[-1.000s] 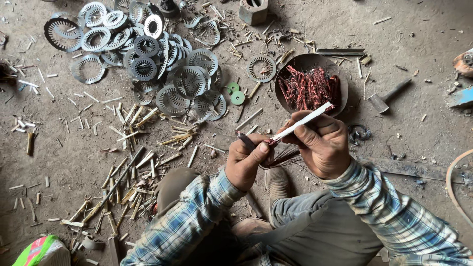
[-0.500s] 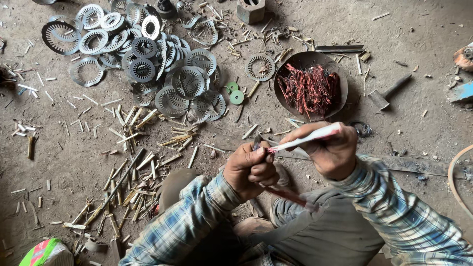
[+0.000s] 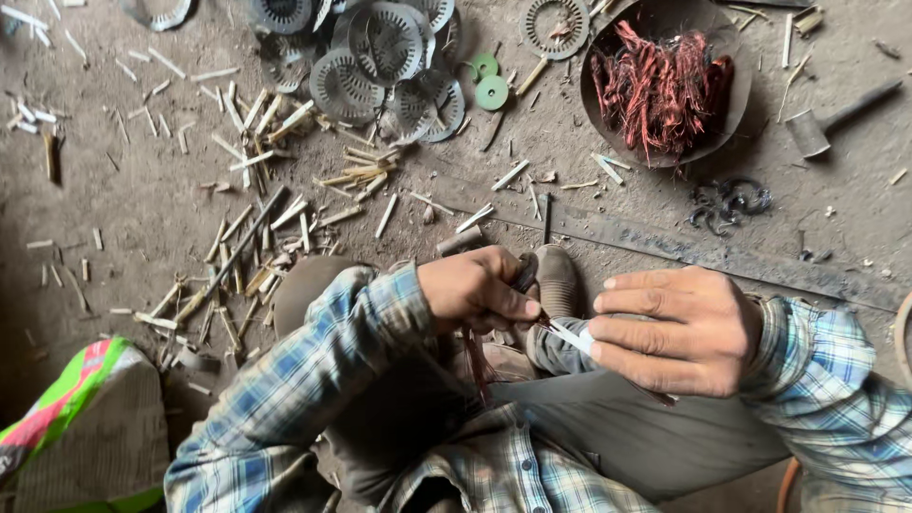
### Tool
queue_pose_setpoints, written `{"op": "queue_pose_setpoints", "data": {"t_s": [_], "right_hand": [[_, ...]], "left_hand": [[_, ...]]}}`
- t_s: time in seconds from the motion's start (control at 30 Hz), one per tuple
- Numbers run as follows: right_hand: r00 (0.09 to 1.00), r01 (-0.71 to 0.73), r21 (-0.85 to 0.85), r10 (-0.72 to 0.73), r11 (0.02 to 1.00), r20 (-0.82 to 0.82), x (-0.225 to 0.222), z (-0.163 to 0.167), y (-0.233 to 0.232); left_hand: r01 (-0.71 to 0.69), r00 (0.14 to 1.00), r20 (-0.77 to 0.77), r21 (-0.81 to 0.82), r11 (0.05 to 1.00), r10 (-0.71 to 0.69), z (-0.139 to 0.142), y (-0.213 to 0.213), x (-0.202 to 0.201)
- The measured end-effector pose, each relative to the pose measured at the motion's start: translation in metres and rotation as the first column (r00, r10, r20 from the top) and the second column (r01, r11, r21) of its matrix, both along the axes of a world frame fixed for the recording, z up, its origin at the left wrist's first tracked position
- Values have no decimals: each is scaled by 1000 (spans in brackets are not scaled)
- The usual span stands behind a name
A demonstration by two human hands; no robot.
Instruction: The person sits on the floor and strips insulation from copper wires using a handheld tool. They repeatedly pull the insulation off each wire and place the stripped copper into a nearby bowl. The workspace contains metal parts and wire debris.
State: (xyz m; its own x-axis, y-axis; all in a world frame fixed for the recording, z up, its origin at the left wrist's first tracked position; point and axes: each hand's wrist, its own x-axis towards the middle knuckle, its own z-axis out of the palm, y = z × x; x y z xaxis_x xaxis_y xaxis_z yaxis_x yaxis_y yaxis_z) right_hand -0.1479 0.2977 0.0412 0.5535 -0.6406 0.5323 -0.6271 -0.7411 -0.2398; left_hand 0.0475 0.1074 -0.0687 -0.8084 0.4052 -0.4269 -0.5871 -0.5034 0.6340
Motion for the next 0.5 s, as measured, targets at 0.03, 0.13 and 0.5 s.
{"op": "queue_pose_setpoints", "data": {"t_s": [0.03,0.13,0.5], "right_hand": [[1000,-4,31,4,1000,12,3,1,-1],[995,-48,144,35,988,93,10,0,-9],[582,-256,512,-292,820,759,4,-63,25]], "left_hand": [[-6,1000,17,-119,993,8,-4,3,-1],[-33,994,-105,-288,957,3,-2,10,-1],[-35,939,-338,-257,966,-56,29,22,6]]}}
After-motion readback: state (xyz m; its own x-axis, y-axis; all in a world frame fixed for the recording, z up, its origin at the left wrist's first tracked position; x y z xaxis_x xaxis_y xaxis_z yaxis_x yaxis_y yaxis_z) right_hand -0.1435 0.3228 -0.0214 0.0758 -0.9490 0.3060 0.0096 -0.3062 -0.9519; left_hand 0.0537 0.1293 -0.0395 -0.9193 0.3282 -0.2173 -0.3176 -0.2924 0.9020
